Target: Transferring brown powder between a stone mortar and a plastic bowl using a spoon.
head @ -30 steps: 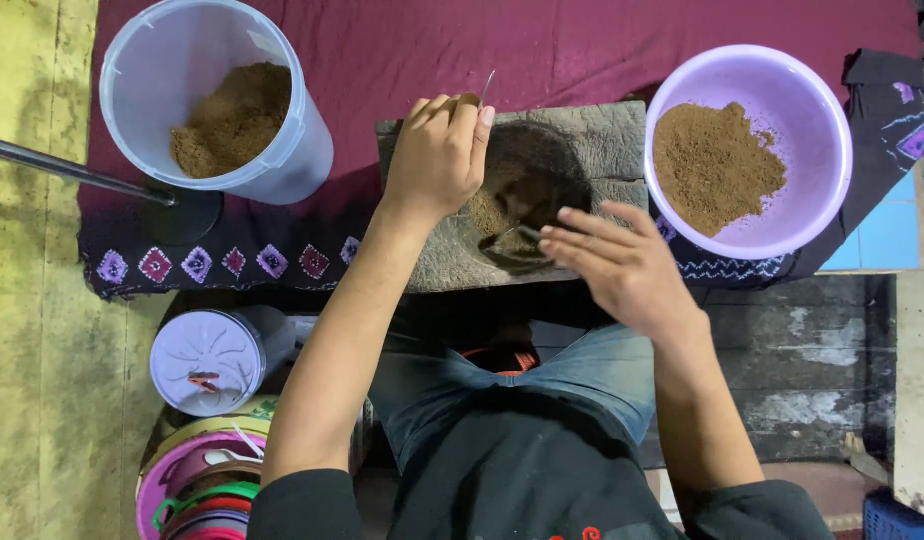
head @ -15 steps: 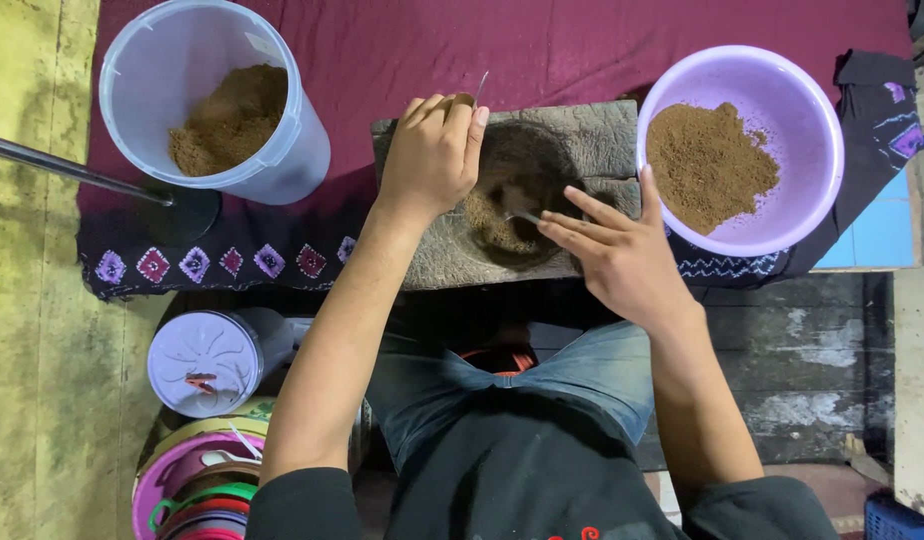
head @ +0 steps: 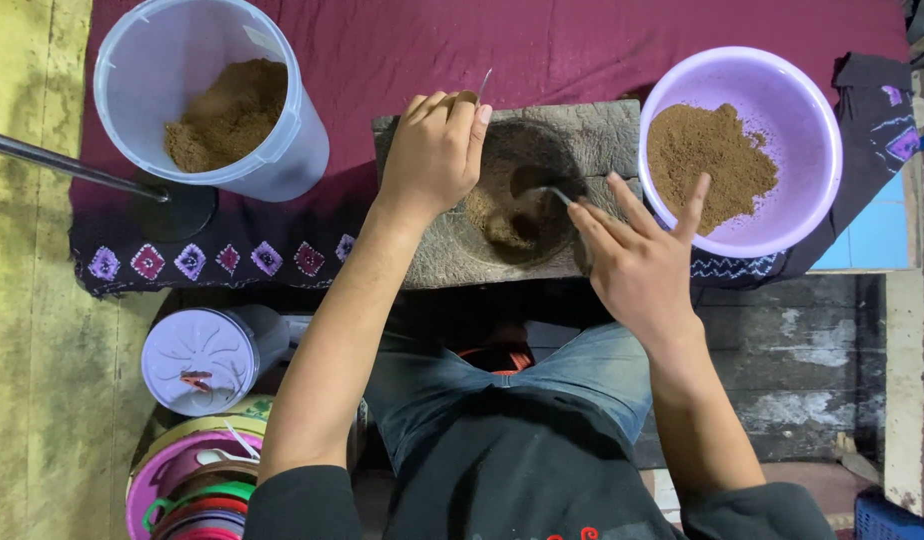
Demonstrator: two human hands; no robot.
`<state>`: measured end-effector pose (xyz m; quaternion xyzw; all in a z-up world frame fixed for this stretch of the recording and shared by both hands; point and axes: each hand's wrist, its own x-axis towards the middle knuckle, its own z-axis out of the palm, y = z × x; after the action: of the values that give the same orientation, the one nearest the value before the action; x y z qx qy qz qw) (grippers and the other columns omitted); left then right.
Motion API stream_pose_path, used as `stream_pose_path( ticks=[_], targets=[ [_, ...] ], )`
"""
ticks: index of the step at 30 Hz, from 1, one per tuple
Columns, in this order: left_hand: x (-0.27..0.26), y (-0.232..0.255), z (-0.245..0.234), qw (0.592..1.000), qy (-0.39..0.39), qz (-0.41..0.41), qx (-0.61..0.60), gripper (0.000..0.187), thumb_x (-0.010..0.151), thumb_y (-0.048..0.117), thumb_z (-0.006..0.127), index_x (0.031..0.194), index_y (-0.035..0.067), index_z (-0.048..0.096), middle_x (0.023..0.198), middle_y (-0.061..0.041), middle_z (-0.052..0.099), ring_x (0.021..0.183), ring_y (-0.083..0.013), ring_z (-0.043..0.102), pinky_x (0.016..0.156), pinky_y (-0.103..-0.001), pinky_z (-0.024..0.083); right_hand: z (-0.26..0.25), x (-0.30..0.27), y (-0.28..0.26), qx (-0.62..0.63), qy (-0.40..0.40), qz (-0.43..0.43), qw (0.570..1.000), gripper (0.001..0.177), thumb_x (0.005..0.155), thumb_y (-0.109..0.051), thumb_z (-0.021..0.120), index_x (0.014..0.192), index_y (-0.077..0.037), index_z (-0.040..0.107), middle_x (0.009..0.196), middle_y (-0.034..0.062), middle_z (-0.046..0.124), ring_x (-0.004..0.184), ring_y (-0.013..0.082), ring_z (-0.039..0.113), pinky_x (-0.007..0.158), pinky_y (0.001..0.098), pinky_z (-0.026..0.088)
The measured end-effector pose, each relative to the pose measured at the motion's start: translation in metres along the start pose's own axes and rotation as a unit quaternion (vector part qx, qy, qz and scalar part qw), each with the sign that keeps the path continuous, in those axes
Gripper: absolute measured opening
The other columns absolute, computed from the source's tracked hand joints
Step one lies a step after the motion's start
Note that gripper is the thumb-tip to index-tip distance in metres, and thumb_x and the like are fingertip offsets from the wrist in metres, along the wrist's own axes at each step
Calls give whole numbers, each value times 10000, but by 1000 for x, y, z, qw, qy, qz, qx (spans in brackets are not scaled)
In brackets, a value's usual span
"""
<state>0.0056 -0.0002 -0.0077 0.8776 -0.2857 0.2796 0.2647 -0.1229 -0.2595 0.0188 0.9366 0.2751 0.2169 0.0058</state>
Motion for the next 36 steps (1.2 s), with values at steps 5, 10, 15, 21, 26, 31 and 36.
stream_pose_path(
  ticks=[5,10,15,21,26,31,36],
  targets=[
    [1,0,-1,1000,-6,4,-2,340,1112,188,408,933,7,635,804,-111,679,731,-271,633,710,-402,480,-12,-6,3,39,-28,-8,999,376,986,8,662,1302,-134,810,1243,-24,813,1427,284,648,1199,788,34],
    [0,0,-2,1000,-6,-3,-9,325,1108,184,420,937,9,633,805,-112,680,730,-275,630,713,-408,476,-12,12,2,171,-3,-25,985,227,1008,-66,712,1220,-90,791,1191,31,800,1342,298,651,1256,681,125],
    [2,0,-4,1000,-6,-4,-13,338,1109,190,404,933,20,638,804,-110,688,734,-274,642,703,-402,481,4,26,0,208,42,-73,974,297,991,-31,605,1241,-55,763,1248,96,771,1187,260,725,1162,481,375],
    [3,-2,-2,1000,8,5,-12,320,1105,175,416,931,15,633,806,-109,689,741,-268,642,706,-394,481,1,47,6,55,78,-116,989,194,1082,-104,668,1232,-153,782,1323,19,757,1177,217,731,1021,369,475],
    [3,-3,0,1000,4,0,-10,345,1103,187,410,967,-4,663,834,-129,717,754,-284,667,728,-407,501,4,33,8,55,50,-131,989,291,1069,-67,570,1254,-150,779,1362,0,733,1275,233,687,1069,424,465],
    [2,-3,0,1000,5,6,-12,329,1102,183,421,980,-9,659,844,-130,708,758,-277,650,718,-402,476,-5,18,-4,69,32,-109,991,297,1071,-71,544,1245,-149,771,1335,1,744,1278,226,678,1114,430,399],
    [3,-3,0,1000,5,3,-8,318,1101,181,428,958,3,650,829,-119,698,739,-273,653,714,-395,496,-10,28,-9,95,87,-75,989,378,1089,-30,434,1236,-79,780,1301,84,763,1215,257,723,1097,389,397]
  ],
)
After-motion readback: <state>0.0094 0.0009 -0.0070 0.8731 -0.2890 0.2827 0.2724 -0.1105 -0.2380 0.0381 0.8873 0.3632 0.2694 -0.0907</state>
